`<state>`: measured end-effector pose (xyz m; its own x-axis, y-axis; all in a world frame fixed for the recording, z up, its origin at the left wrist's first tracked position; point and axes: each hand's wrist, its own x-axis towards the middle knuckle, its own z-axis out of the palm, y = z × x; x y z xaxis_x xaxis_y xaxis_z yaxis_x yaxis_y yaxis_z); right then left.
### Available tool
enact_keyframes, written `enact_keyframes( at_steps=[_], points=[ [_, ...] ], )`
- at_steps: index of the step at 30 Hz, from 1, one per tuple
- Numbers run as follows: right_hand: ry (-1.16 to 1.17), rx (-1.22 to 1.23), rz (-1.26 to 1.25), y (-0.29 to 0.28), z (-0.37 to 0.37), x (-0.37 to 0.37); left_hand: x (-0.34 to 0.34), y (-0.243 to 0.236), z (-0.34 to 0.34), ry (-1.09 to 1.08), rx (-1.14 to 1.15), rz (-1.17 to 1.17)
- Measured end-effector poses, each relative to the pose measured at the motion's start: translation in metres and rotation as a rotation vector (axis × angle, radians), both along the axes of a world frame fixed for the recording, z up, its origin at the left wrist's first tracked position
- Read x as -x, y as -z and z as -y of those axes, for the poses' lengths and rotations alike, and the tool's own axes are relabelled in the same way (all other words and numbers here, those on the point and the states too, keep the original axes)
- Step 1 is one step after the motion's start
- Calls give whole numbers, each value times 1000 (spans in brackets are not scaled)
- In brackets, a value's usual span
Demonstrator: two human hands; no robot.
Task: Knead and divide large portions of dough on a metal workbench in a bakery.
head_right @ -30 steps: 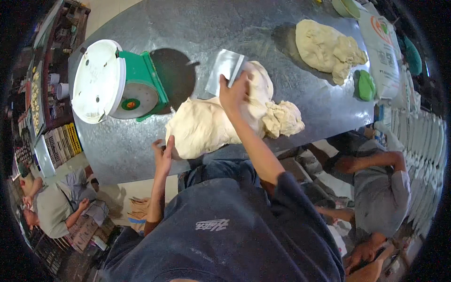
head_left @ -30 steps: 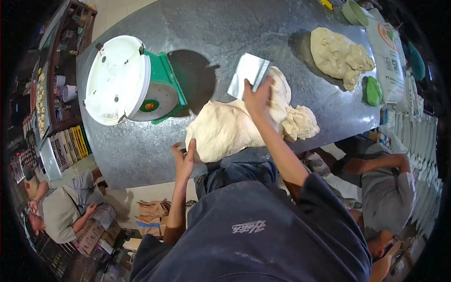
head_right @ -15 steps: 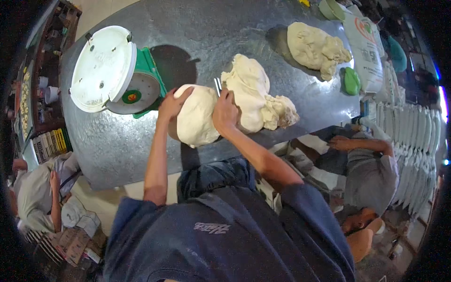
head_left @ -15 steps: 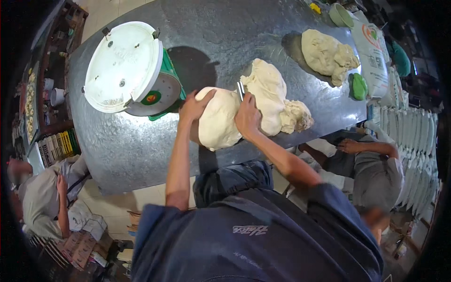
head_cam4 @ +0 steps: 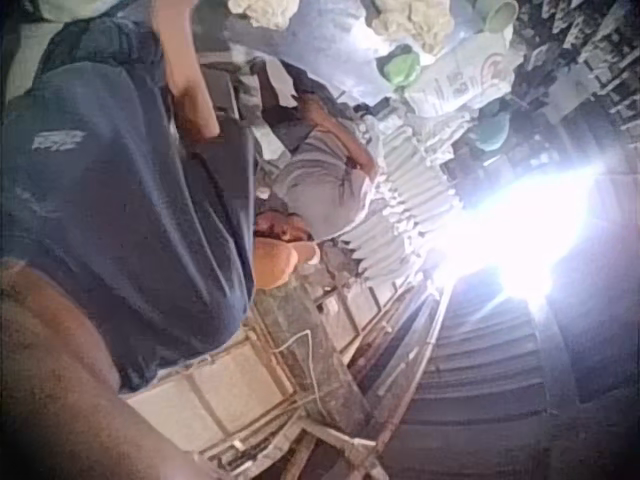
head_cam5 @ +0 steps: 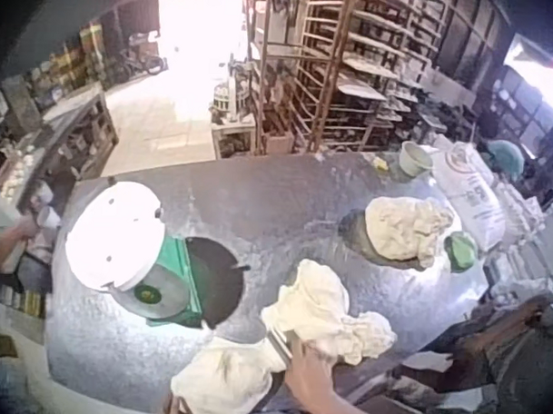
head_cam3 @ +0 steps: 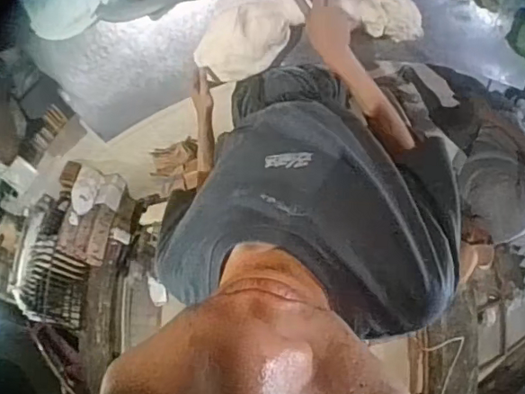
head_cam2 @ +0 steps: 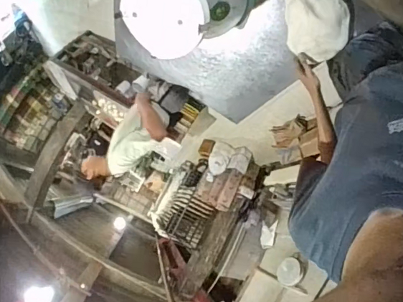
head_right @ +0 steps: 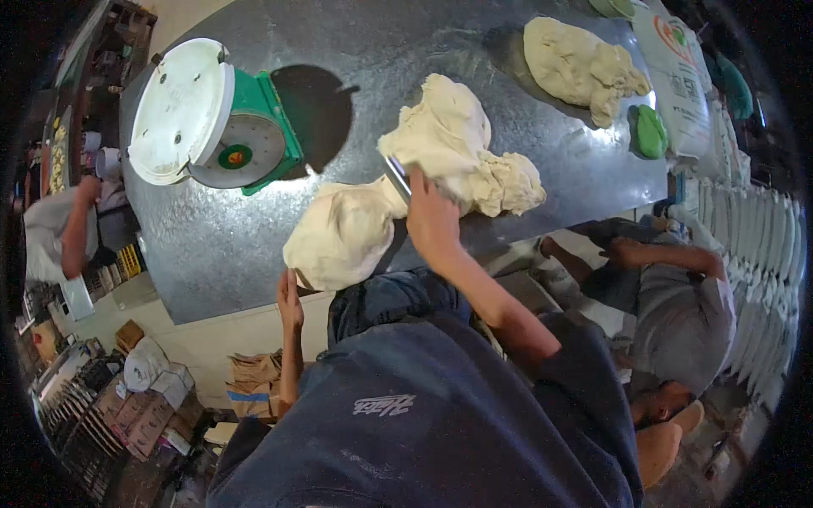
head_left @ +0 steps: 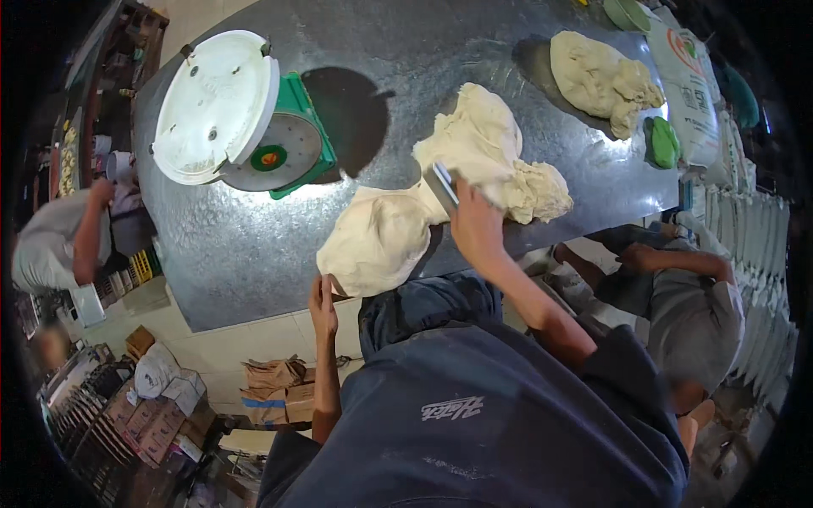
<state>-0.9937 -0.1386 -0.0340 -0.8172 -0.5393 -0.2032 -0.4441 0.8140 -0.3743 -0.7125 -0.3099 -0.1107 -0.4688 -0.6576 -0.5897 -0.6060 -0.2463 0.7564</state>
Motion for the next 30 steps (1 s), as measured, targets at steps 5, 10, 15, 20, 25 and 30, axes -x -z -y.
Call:
enact_keyframes(
  at_steps=[5, 10, 15, 20, 25, 30],
  points=[
    [-28, 3, 21, 64, -4, -19, 28, 2, 6, -68, -160, -83],
    [-16, 118, 15, 76, 48, -1, 101, 4, 17, -231, -413, -230],
    [123, 347, 263, 89, 40, 39, 147, -36, 25, -294, -657, -640],
    [268, 733, 572, -1, 44, 44, 149, -137, 60, -171, -469, -844],
    [24, 912, 441, -118, 135, 97, 173, -257, 168, -116, -276, -1056],
    [-50, 944, 88, -137, 233, 144, 224, -256, 264, 46, -282, -1119]
  ],
)
